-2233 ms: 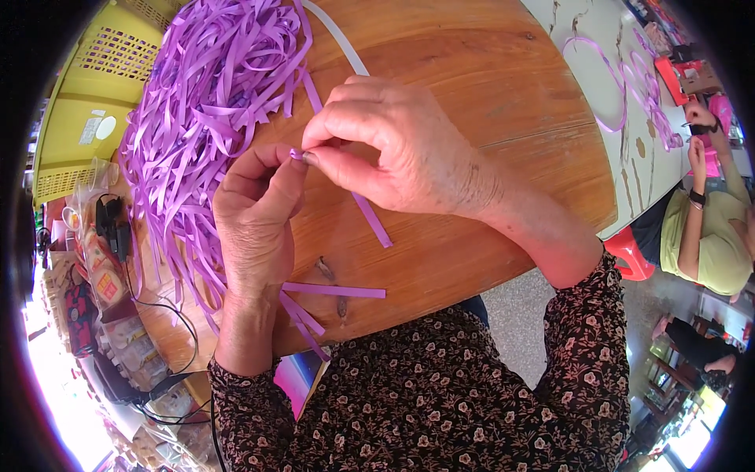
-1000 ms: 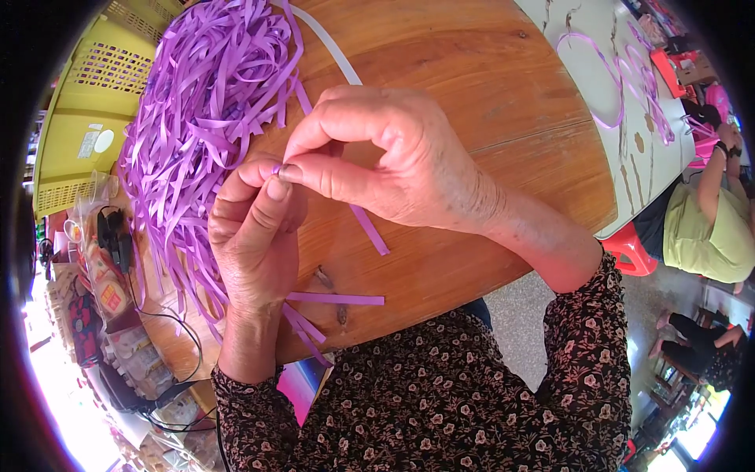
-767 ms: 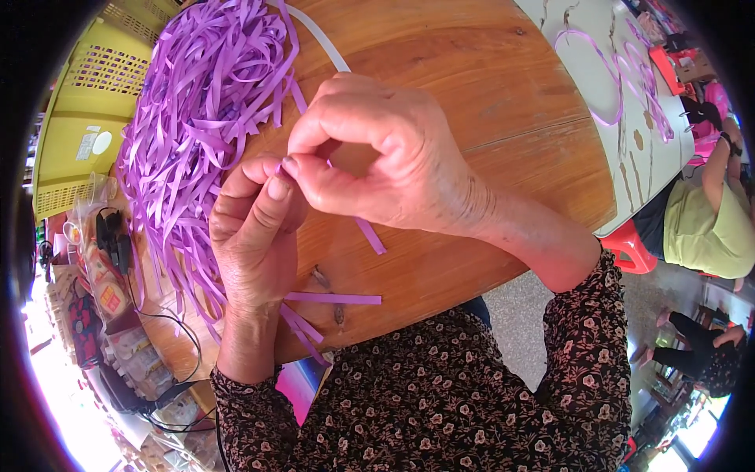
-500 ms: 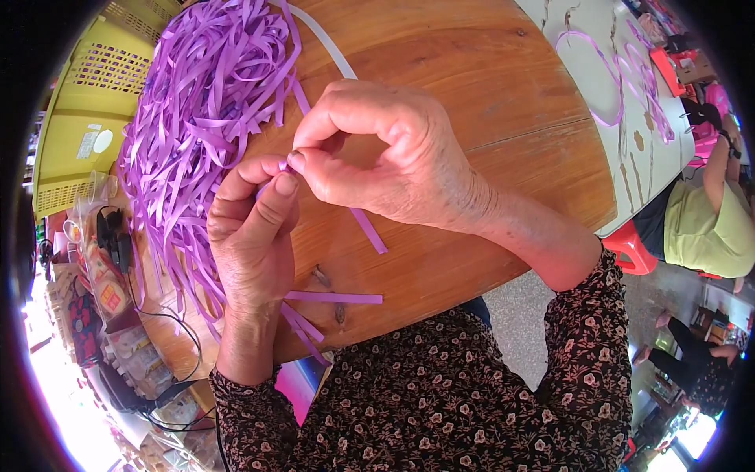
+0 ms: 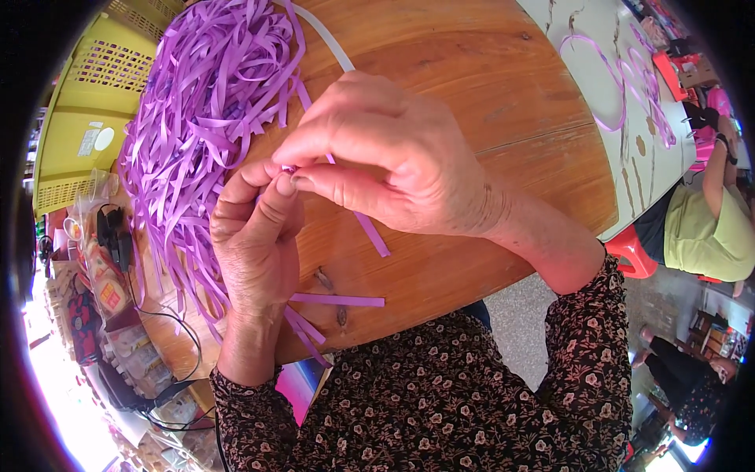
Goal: The person ties knots in purple ribbons by hand, working through them one at a time from a large pile. They pull a ribbon, fold and knot it, and then slide the finished piece onto a plastic tube.
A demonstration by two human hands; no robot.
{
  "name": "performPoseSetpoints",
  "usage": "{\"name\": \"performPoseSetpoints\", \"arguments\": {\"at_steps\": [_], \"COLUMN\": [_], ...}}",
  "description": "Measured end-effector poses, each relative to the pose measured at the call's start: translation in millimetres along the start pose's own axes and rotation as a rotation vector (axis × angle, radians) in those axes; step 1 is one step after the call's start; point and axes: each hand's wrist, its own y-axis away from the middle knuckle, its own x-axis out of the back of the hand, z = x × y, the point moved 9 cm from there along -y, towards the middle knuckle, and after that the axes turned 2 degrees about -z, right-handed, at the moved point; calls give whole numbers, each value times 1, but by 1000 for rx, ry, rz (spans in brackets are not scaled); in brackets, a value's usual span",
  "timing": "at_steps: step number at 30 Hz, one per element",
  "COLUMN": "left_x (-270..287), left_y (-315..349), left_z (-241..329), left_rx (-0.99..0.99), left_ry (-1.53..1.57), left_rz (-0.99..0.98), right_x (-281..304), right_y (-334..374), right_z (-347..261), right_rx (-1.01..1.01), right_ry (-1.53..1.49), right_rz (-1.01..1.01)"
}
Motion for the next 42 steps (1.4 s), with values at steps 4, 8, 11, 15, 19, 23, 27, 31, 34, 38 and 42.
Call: {"name": "performPoseSetpoints", "arguments": {"at_steps": [4, 8, 11, 15, 19, 23, 27, 31, 34, 38, 42], "left_x": [0, 4, 2, 0, 4, 2, 1, -4, -2, -4, 2], "left_y": [-2, -2, -2, -2, -2, -2, -3, -2, -5, -3, -1], "left_z": [-5, -16, -19, -21, -17, -11, -9, -1, 0, 11, 16], "left_rx": [56, 170, 181, 208, 225, 148, 133, 61, -5, -166, -175], "left_ry": [76, 156, 132, 110, 121, 102, 19, -111, -279, -539, -478], "left_rz": [-10, -64, -23, -40, -66, -26, -26, -46, -49, -61, 12], "right_x": [-7, -2, -1, 1, 7, 12, 8, -15, -14, -13, -10], "right_y": [-3, 0, 1, 1, 2, 5, -5, 0, 7, 7, 5], "right_z": [-6, 6, 14, 15, 25, 35, 2, -13, -5, -3, -5], "right_rx": [98, -21, -87, -97, -186, -271, 52, 103, 80, 64, 115], "right_ry": [117, 63, -4, -41, -83, -66, 269, 426, 465, 515, 522], "right_rz": [-78, -11, -32, -82, -70, -35, -57, -202, -223, -230, -182]}}
